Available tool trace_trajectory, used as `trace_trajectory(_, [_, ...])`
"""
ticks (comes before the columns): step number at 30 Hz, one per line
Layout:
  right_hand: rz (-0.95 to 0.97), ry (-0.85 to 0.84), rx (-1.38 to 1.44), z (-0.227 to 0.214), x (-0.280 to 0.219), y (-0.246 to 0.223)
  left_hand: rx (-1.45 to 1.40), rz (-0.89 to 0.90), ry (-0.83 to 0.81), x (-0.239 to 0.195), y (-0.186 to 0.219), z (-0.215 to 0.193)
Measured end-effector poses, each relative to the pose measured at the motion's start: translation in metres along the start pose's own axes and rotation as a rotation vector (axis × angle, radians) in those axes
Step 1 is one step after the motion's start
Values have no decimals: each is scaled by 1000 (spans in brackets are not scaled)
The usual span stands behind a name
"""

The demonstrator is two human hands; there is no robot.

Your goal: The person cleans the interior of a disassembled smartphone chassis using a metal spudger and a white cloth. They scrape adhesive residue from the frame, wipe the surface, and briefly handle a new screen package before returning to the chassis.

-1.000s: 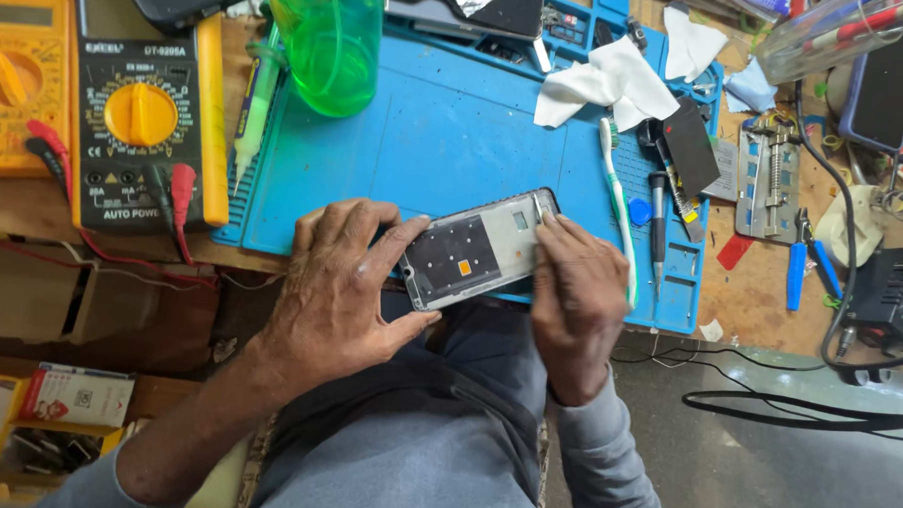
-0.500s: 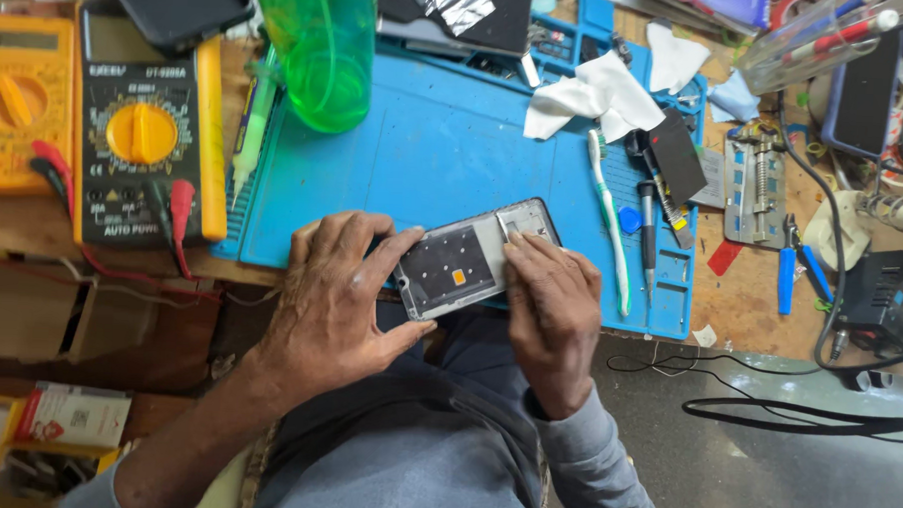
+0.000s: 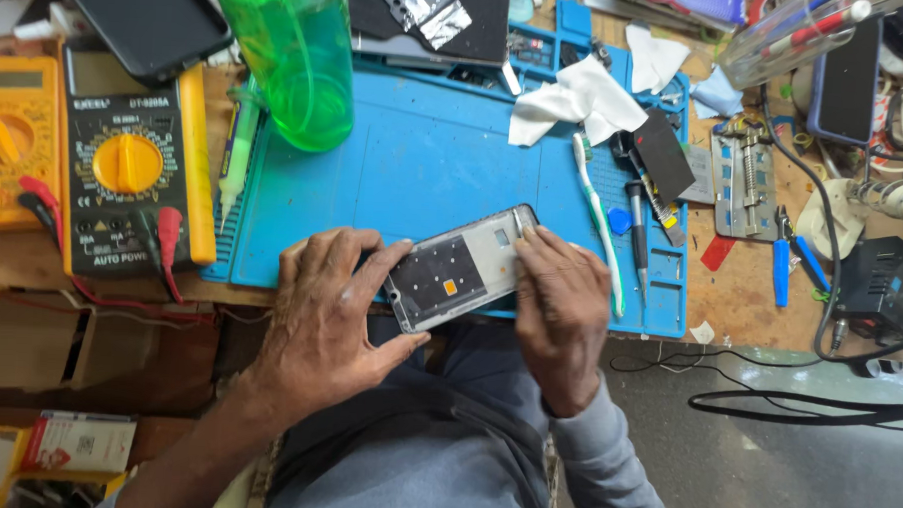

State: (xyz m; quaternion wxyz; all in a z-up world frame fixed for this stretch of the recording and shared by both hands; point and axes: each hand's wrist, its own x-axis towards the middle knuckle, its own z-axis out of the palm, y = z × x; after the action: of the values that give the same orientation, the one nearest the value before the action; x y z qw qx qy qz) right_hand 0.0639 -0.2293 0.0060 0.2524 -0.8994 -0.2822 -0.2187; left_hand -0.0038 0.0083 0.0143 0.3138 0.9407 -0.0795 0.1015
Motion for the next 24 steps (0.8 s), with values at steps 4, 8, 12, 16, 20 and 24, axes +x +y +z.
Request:
trace_trajectory(4, [35,-7,51,-2,1,1,0,3,16,0,-1,2])
trace_trajectory(8, [25,3,-7,-6,3,2,-6,-15,3,-2,0,3])
trace_trajectory(12, [82,9,43,-5,6,2,2,4,-6,1,-1,2])
trace_trajectory(16, [-8,-8,-6,0,1,-1,4,-14,-9,-1,0,3])
trace_trajectory(20, [95,6,278,-4,-5,9,8,-34,-31,-1,1,2])
trace_trajectory(24, [403,107,771,-13,-13,20,0,24,-14,-2,-3,-3])
